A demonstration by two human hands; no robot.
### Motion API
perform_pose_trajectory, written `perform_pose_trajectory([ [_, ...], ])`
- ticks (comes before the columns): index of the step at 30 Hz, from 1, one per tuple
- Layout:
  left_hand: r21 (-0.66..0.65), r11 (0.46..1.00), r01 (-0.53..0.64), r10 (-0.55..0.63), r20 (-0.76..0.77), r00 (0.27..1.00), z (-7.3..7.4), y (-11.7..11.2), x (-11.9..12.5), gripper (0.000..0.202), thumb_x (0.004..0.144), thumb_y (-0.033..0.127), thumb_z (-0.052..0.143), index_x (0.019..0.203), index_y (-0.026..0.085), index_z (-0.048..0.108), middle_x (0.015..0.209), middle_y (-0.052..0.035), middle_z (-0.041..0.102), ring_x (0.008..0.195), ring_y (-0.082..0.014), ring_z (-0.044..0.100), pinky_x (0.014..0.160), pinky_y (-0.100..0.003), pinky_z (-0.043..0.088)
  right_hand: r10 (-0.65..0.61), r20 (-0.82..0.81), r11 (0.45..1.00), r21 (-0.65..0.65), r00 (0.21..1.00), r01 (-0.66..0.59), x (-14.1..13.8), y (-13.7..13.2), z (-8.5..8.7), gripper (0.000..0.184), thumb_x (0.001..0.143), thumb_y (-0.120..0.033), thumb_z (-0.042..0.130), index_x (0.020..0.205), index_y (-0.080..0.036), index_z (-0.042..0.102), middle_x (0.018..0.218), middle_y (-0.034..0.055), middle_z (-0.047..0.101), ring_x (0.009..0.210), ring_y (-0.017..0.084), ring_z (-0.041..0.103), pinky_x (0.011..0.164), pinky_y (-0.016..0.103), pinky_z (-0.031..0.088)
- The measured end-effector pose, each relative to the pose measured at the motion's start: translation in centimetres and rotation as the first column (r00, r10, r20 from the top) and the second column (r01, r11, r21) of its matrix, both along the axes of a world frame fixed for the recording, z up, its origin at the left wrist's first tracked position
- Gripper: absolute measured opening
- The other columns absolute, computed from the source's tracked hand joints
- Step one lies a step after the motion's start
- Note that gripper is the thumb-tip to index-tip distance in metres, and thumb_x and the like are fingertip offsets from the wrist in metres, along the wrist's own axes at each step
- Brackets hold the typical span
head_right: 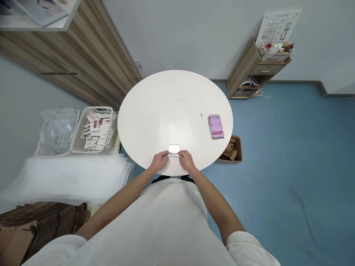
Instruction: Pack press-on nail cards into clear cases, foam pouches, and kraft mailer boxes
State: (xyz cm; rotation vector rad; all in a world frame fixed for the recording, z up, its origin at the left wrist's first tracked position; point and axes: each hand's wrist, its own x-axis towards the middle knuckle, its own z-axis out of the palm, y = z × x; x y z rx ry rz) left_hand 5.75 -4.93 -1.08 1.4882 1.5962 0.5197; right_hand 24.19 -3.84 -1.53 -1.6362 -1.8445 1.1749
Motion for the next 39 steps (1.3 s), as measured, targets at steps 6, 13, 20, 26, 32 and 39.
perform_pose_trajectory([
  [6,0.141,0.988,0.062,-0.029,-0.227,0.973,0.2,-0.6,0.3,0.034,0.075,0.022,0.046,0.108,0.017,0.055,0.117,-0.0075,0.053,0.11,-0.021,0.047,0.095,-0.037,0.038,0.182,0.182,0.96,0.182,0.966,-0.215,0.3,-0.5,-0.1,0.033,0.076,-0.019,0.05,0.109,-0.018,0.051,0.107,0.0092,0.048,0.096,0.02,0.048,0.078,0.033,0.042],
  [13,0.186,0.952,0.243,-0.144,-0.426,0.893,0.4,-2.5,-0.1,0.047,0.068,0.036,0.059,0.11,0.02,0.048,0.113,-0.0085,0.051,0.107,-0.0257,0.044,0.088,-0.04,0.037,0.421,0.555,0.748,0.235,0.717,-0.621,1.0,-1.0,-1.0,0.013,0.082,-0.028,0.048,0.086,-0.018,0.057,0.093,0.0087,0.055,0.084,0.021,0.047,0.07,0.033,0.032],
  [20,0.199,0.933,0.3,-0.15,-0.544,0.826,0.4,-2.8,-0.3,0.042,0.069,0.036,0.058,0.107,0.02,0.047,0.107,-0.0087,0.054,0.099,-0.0253,0.047,0.086,-0.04,0.033,0.369,0.601,0.755,0.251,0.709,-0.606,0.3,-0.5,-1.5,0.021,0.088,-0.02,0.035,0.08,-0.017,0.055,0.081,0.0064,0.056,0.074,0.018,0.046,0.063,0.03,0.028],
  [26,0.229,0.883,0.409,-0.236,-0.536,0.81,0.2,-2.1,-1.7,0.016,0.079,0.014,0.039,0.083,0.021,0.053,0.092,-0.0051,0.059,0.092,-0.0191,0.051,0.085,-0.037,0.031,0.359,0.514,0.811,0.242,0.779,-0.533,0.7,-0.9,-0.2,0.018,0.086,-0.031,0.041,0.088,-0.018,0.054,0.09,0.0069,0.056,0.081,0.018,0.047,0.068,0.029,0.031],
  [32,0.184,0.896,0.405,-0.294,-0.439,0.849,0.7,-1.5,-2.9,0.019,0.082,0.02,0.036,0.085,0.022,0.055,0.086,-0.004,0.062,0.087,-0.0184,0.055,0.086,-0.037,0.032,0.258,0.457,0.891,0.228,0.851,-0.392,1.9,-2.3,0.5,0.02,0.082,-0.033,0.047,0.094,-0.018,0.053,0.102,0.0088,0.056,0.095,0.021,0.047,0.076,0.032,0.034],
  [39,0.063,0.968,0.243,-0.221,-0.246,0.944,0.8,0.4,-3.7,0.026,0.084,0.032,0.032,0.088,0.023,0.057,0.08,-0.001,0.065,0.072,-0.0169,0.058,0.071,-0.031,0.041,0.099,0.459,0.989,0.053,0.883,-0.138,0.8,-1.2,0.9,0.026,0.088,-0.03,0.031,0.08,-0.02,0.053,0.079,0.0034,0.059,0.076,0.016,0.052,0.063,0.027,0.036],
])
